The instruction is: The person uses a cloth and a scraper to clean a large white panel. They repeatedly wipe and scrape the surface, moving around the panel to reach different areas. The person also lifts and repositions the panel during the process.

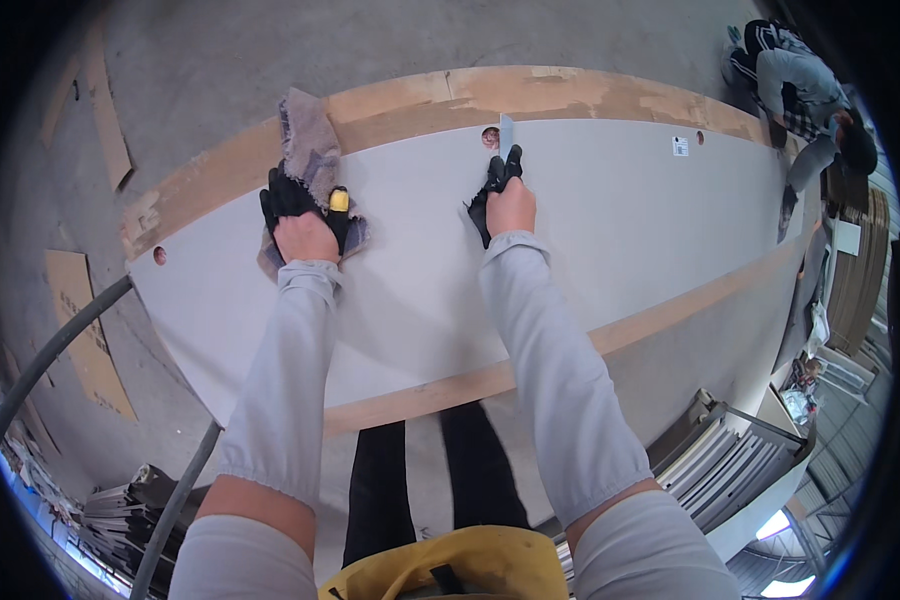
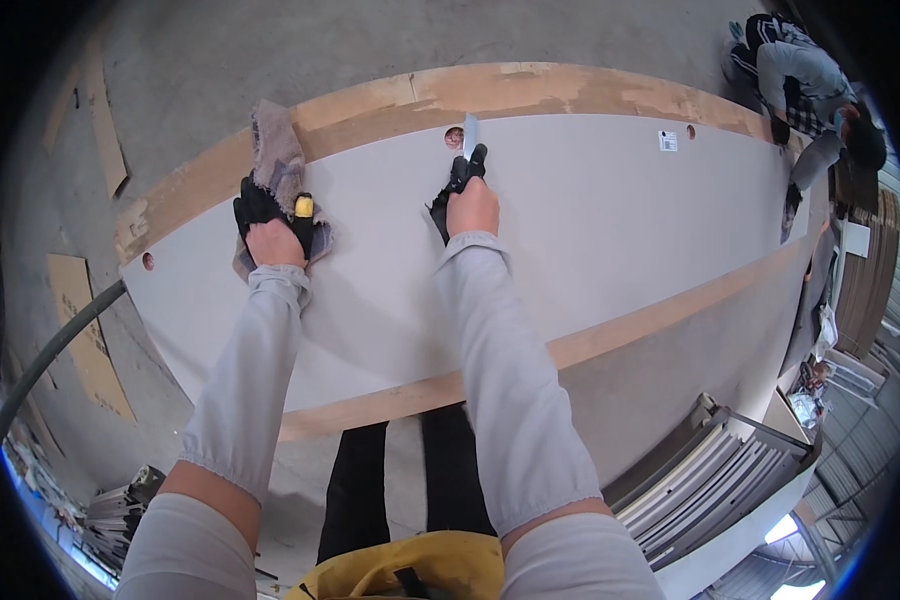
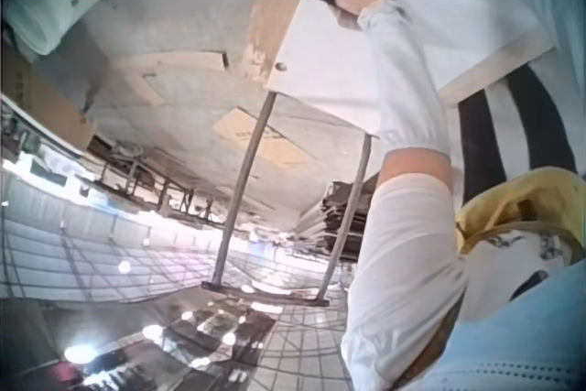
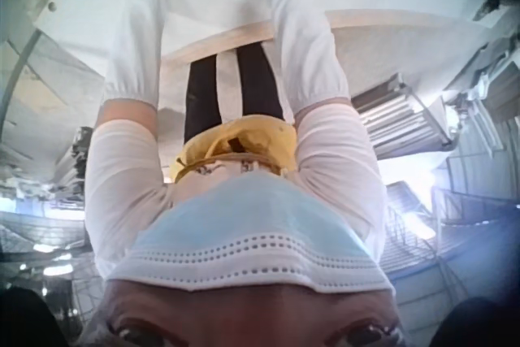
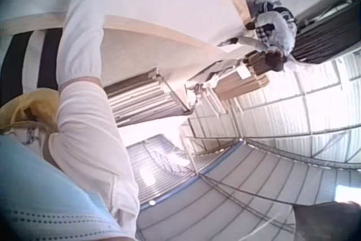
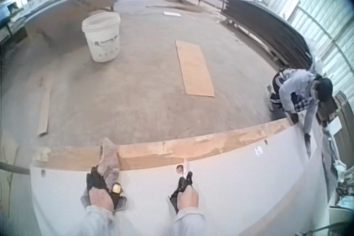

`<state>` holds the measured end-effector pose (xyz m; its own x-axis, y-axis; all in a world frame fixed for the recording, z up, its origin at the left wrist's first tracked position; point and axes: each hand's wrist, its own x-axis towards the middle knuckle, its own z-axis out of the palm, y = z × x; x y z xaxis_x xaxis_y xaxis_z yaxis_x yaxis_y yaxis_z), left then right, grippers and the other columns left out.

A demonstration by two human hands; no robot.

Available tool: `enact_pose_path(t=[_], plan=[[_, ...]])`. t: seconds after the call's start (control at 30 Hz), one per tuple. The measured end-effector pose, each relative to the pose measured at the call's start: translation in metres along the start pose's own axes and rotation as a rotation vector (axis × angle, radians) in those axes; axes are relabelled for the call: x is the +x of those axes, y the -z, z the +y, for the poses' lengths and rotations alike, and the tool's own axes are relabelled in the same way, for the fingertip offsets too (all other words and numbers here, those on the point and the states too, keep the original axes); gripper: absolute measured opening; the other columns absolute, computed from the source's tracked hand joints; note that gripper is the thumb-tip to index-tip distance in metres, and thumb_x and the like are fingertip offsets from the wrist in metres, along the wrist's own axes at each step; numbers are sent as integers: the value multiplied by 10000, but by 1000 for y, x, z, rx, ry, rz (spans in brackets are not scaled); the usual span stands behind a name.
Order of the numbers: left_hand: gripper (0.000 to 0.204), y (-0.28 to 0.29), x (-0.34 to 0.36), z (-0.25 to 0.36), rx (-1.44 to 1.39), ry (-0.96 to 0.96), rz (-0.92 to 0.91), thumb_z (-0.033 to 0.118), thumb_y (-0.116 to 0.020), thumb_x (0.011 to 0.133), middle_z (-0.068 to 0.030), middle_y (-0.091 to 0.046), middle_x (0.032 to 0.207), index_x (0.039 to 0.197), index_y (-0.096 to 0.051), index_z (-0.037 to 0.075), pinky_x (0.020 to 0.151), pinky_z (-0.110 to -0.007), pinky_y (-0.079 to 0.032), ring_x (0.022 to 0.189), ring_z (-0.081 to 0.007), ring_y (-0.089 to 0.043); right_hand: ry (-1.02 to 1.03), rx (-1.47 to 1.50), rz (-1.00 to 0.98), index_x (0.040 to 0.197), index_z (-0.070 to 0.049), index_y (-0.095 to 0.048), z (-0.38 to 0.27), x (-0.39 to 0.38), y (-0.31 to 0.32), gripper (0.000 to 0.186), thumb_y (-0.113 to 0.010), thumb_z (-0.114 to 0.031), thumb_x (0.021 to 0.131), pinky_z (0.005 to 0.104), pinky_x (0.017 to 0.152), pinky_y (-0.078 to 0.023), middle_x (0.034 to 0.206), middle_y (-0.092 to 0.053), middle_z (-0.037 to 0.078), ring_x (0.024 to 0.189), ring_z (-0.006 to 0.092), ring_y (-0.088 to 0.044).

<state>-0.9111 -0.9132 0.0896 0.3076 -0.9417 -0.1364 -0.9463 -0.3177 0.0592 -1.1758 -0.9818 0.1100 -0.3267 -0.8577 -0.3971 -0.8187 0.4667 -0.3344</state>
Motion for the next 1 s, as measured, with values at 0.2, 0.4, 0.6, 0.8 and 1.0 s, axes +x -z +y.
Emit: enact_pose_path(t=[0.2, 0.4, 0.6, 0.8, 1.0], plan=[[311, 6, 7, 10, -38, -127, 445, 289, -614, 771, -199, -630, 788, 724, -658, -15, 727, -439, -463, 799, -349, -593, 198, -98, -145, 834, 6, -614, 11, 0, 10, 138, -585, -109, 762, 460, 759, -493, 864, -633, 225, 836, 394, -610], [518, 12, 11, 6, 49, 175, -332, 295, -639, 743, -240, -549, 1095, 1068, -509, -87, 897, -420, -423, 1011, -371, -536, 431, -227, -360, 831, -14, -630, -2, -22, 4, 154, -573, -141, 765, 460, 754, -494, 877, -639, 206, 830, 370, -619], [738, 3, 7, -2, -55, 156, -224, 312, -648, 722, -269, -436, 1313, 1273, -404, -114, 1049, -414, -328, 1210, -391, -422, -33, -4, -60, 843, 0, -611, -25, -34, -10, 141, -591, -128, 787, 468, 734, -496, 862, -639, 217, 820, 390, -616], [270, 6, 4, -1, 43, 132, -208, 214, -568, 747, -217, -557, 955, 853, -575, -34, 833, -422, -407, 941, -352, -535, -104, 22, -31, 859, 7, -605, -32, -30, -12, 148, -590, -121, 785, 472, 750, -491, 866, -637, 226, 837, 397, -613], [550, -3, 2, -4, -46, 88, -124, 372, -620, 737, -236, -502, 1127, 1039, -523, -78, 953, -413, -350, 1072, -350, -495, -159, 83, 86, 881, 13, -608, -31, -13, -11, 156, -570, -108, 789, 473, 766, -482, 898, -636, 230, 867, 405, -603]])
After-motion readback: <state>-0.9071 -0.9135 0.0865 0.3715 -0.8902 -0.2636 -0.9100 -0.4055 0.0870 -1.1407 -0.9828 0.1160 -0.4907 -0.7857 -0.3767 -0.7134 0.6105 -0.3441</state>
